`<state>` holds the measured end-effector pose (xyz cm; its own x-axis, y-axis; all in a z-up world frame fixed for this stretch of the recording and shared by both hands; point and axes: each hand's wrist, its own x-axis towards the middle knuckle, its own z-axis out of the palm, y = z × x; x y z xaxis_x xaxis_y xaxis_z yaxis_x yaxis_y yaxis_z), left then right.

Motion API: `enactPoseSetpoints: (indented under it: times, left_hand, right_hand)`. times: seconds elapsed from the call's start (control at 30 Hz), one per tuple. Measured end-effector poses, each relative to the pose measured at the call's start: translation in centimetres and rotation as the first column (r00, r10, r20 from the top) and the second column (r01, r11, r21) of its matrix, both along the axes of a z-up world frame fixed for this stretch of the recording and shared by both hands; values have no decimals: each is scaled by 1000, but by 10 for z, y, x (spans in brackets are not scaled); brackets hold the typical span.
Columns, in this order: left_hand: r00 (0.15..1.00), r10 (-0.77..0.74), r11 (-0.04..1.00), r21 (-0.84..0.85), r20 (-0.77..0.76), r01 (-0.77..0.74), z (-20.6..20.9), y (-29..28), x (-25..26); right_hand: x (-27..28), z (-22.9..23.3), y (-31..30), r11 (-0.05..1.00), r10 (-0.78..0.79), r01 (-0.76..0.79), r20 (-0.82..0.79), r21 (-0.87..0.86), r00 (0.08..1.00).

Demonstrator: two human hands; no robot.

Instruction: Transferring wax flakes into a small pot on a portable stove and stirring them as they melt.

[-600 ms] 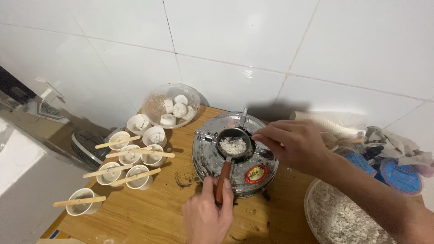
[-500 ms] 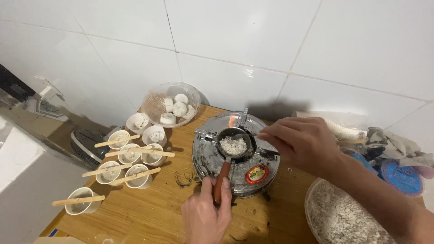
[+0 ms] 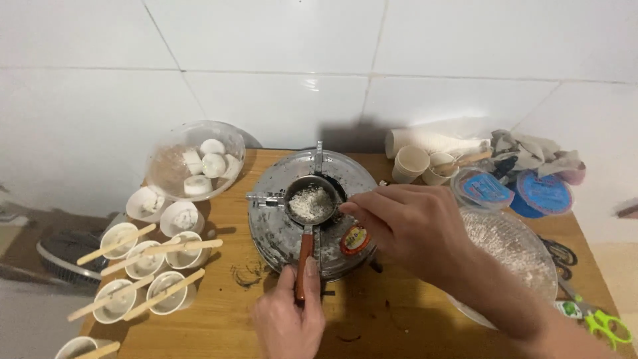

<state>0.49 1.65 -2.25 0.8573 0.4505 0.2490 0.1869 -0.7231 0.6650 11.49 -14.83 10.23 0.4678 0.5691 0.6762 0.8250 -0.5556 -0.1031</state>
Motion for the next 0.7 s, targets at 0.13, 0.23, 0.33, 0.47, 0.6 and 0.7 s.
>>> enactPoseSetpoints:
  times: [0.13,0.23,0.33,0.47,0.6,0.7]
  left_hand:
    - [989,-81,980,-189,-128,56,-8,3,-2]
    - [995,-85,951,-304,-51,65,-11,3,-4]
    - [998,-57,944,-326,8,56,-15,2,-5]
    - [1000,-25,971,-237,16,28,-18,-1,-5]
    - [989,-45,991,-121,143,63,-16,0,-3]
    - [980,-83,992,-79,182,99,-19,2,-2]
  right_hand:
    - [-16,-13,8,983,-183,183,-38,-3,982]
    - [-21,-8,13,977,-182,188,-66,97,981]
    - [-19,-10,13,975,-147,151,-36,165,988]
    - [-12,-23,10,972,-140,162,-136,169,981]
    - [0,-5,13,986,-76,95,-144,133,987]
    - [10,7,11,987,-147,157,-168,45,975]
